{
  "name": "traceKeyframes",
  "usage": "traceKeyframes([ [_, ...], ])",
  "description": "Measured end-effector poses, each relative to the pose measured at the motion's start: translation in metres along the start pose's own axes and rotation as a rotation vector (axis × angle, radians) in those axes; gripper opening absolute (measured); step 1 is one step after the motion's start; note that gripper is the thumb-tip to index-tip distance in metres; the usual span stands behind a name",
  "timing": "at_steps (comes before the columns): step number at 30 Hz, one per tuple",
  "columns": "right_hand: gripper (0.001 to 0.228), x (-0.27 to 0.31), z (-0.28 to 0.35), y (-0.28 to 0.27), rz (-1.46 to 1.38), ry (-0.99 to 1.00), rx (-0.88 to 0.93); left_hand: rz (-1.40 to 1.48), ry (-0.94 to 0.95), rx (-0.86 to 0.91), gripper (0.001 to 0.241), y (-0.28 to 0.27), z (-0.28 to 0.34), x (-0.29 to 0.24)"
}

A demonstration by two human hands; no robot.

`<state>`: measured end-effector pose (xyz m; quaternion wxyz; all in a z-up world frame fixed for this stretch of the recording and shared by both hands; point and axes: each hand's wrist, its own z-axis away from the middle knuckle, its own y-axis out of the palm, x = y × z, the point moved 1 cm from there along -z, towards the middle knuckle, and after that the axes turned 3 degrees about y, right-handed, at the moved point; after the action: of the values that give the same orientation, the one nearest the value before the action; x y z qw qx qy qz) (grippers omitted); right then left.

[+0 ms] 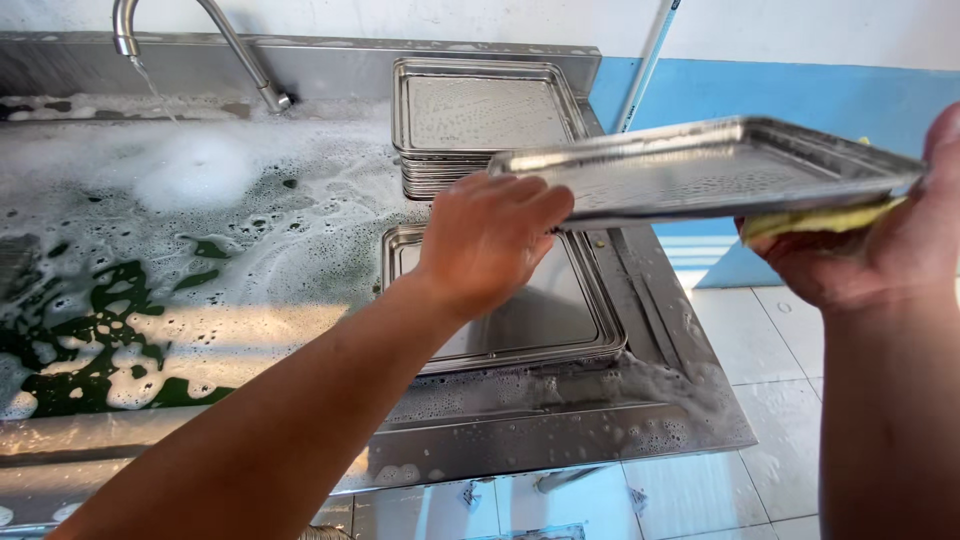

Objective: The person washes a stack of stainless steel trays in a soapy sink using a yellow sponge. They scrub each tray individually, rinse it under running water, and stack the cleaned trays on the sink's edge.

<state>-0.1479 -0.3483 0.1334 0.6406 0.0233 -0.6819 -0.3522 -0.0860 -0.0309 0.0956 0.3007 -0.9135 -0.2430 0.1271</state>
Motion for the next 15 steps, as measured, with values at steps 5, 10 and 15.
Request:
traceKeyframes([
  [5, 0.06, -0.03, -0.028, -0.01, -0.089, 0.143, 0.167, -0.242, 0.061, -0.371, 0.046, -0.007, 0.033, 0.027],
  [10, 0.05, -0.105, -0.085, 0.003, -0.361, 0.35, 0.155, 1.099, -1.52, -0.259, 0.046, 0.016, 0.056, 0.076],
  [15, 0.036, -0.151, -0.132, 0.051, -0.245, 0.376, -0.06, 1.455, -1.536, -0.544, 0.021, 0.028, 0.059, 0.103],
])
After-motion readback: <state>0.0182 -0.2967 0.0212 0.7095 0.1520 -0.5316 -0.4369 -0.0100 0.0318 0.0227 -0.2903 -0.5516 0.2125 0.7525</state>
